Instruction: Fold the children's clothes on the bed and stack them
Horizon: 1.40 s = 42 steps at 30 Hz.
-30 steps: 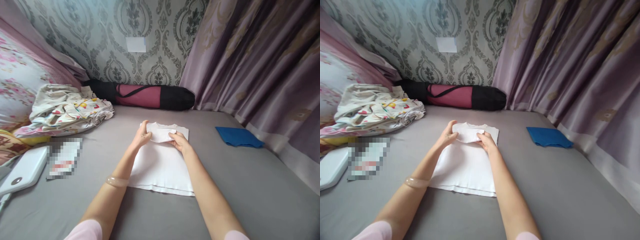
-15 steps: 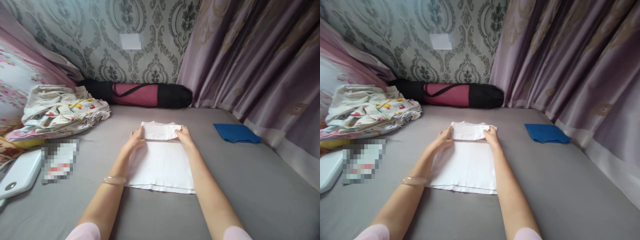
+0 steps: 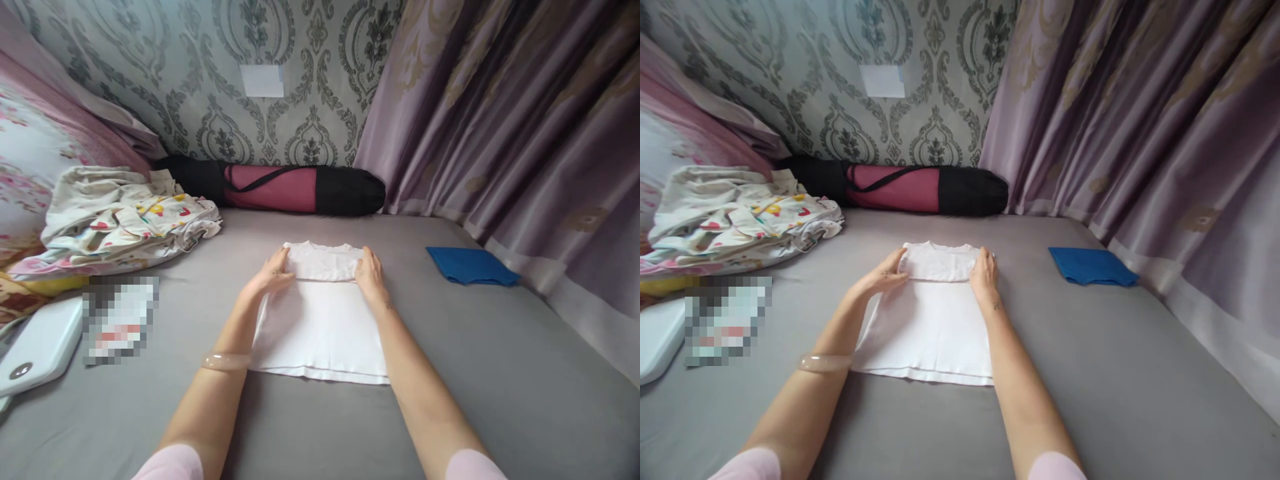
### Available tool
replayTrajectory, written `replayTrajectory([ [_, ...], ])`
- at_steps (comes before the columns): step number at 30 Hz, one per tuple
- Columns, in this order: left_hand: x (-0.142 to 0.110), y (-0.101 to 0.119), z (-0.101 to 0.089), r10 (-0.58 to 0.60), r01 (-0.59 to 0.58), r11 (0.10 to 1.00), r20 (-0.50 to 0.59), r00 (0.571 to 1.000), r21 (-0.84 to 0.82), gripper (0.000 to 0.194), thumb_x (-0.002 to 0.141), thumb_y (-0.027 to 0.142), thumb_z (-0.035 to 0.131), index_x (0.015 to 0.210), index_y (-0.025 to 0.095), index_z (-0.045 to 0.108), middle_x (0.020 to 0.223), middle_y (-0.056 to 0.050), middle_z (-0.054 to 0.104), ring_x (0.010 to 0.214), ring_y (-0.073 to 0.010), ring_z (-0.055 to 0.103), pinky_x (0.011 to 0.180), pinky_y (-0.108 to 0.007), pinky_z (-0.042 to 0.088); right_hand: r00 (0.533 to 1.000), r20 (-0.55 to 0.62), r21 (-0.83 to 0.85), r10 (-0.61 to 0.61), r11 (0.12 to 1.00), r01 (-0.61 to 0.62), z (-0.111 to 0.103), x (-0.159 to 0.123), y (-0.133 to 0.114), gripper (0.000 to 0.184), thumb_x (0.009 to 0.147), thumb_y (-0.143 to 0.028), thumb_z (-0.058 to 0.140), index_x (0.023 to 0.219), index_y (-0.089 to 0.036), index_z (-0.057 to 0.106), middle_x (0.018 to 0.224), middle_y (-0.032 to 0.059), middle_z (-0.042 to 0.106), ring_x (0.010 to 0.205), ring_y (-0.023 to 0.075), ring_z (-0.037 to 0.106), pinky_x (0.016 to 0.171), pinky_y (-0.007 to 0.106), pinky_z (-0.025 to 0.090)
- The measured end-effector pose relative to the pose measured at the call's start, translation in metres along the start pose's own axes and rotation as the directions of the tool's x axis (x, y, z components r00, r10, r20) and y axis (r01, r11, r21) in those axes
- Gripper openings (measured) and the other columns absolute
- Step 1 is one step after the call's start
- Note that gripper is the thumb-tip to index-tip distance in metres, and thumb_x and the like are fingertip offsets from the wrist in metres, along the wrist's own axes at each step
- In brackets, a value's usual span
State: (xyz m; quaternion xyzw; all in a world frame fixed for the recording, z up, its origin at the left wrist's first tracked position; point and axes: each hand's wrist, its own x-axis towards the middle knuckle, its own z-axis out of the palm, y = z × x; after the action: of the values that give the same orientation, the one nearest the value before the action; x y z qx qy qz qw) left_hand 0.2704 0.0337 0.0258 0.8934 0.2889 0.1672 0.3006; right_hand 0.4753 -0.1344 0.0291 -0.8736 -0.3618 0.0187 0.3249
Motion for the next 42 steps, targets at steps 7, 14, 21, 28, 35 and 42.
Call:
replayTrajectory([
  [7,0.002,0.033,0.045,0.096,-0.107,0.958,0.052,0.994,0.265,0.054,0.098,0.03,0.031,0.146,0.008,0.039,0.158,-0.019,0.03,0.15,-0.03,0.019,0.121,-0.051,0.012,0.902,0.399,-0.182,-0.164,0.95,0.253,0.009,-0.022,-0.046,0.056,0.092,-0.01,0.033,0.147,-0.013,0.041,0.155,0.0148,0.038,0.146,0.0271,0.026,0.118,0.049,0.021],
  [14,0.0,0.014,0.047,-0.108,0.091,0.934,0.031,0.994,0.346,0.06,0.1,0.038,0.026,0.15,0.006,0.033,0.158,-0.021,0.028,0.149,-0.0318,0.019,0.12,-0.051,0.016,0.825,0.544,-0.214,-0.151,0.926,0.311,0.031,-0.029,-0.078,0.058,0.094,-0.014,0.032,0.152,-0.006,0.03,0.161,0.018,0.022,0.15,0.0293,0.013,0.12,0.051,0.011],
  [21,0.002,0.011,0.044,-0.162,0.185,0.938,-0.101,0.982,0.294,0.054,0.097,0.03,0.03,0.145,0.006,0.039,0.155,-0.026,0.032,0.146,-0.0354,0.026,0.116,-0.06,0.018,0.832,0.475,-0.158,-0.285,0.903,0.4,0.061,-0.021,-0.089,0.053,0.101,-0.024,0.024,0.151,-0.009,0.033,0.161,0.0135,0.025,0.15,0.0246,0.015,0.12,0.045,0.008],
  [28,0.004,0.008,0.032,0.028,0.027,0.919,-0.134,0.991,0.393,0.052,0.092,0.014,0.03,0.141,0.012,0.045,0.156,-0.018,0.036,0.15,-0.0283,0.02,0.121,-0.055,0.005,0.882,0.355,-0.173,-0.311,0.905,0.388,0.064,-0.011,-0.1,0.048,0.097,-0.014,0.025,0.135,-0.011,0.054,0.142,0.0165,0.054,0.137,0.0242,0.041,0.115,0.039,0.024],
  [35,0.004,-0.004,0.033,-0.102,0.122,0.941,-0.08,0.992,0.315,0.053,0.098,0.027,0.029,0.145,0.009,0.041,0.154,-0.021,0.037,0.146,-0.0312,0.03,0.119,-0.056,0.014,0.807,0.436,-0.065,-0.399,0.88,0.47,0.082,-0.011,-0.089,0.056,0.1,-0.026,0.022,0.151,-0.008,0.035,0.16,0.0113,0.03,0.149,0.0217,0.02,0.121,0.04,0.008],
  [42,0.003,-0.008,0.03,-0.156,0.155,0.912,-0.028,0.987,0.379,0.056,0.1,0.036,0.024,0.15,0.015,0.038,0.159,-0.014,0.029,0.148,-0.0302,0.025,0.119,-0.056,0.017,0.854,0.418,-0.161,-0.31,0.9,0.406,0.081,-0.015,-0.085,0.063,0.101,-0.036,0.022,0.154,-0.004,0.025,0.163,0.0138,0.018,0.151,0.0223,0.013,0.122,0.041,0.005],
])
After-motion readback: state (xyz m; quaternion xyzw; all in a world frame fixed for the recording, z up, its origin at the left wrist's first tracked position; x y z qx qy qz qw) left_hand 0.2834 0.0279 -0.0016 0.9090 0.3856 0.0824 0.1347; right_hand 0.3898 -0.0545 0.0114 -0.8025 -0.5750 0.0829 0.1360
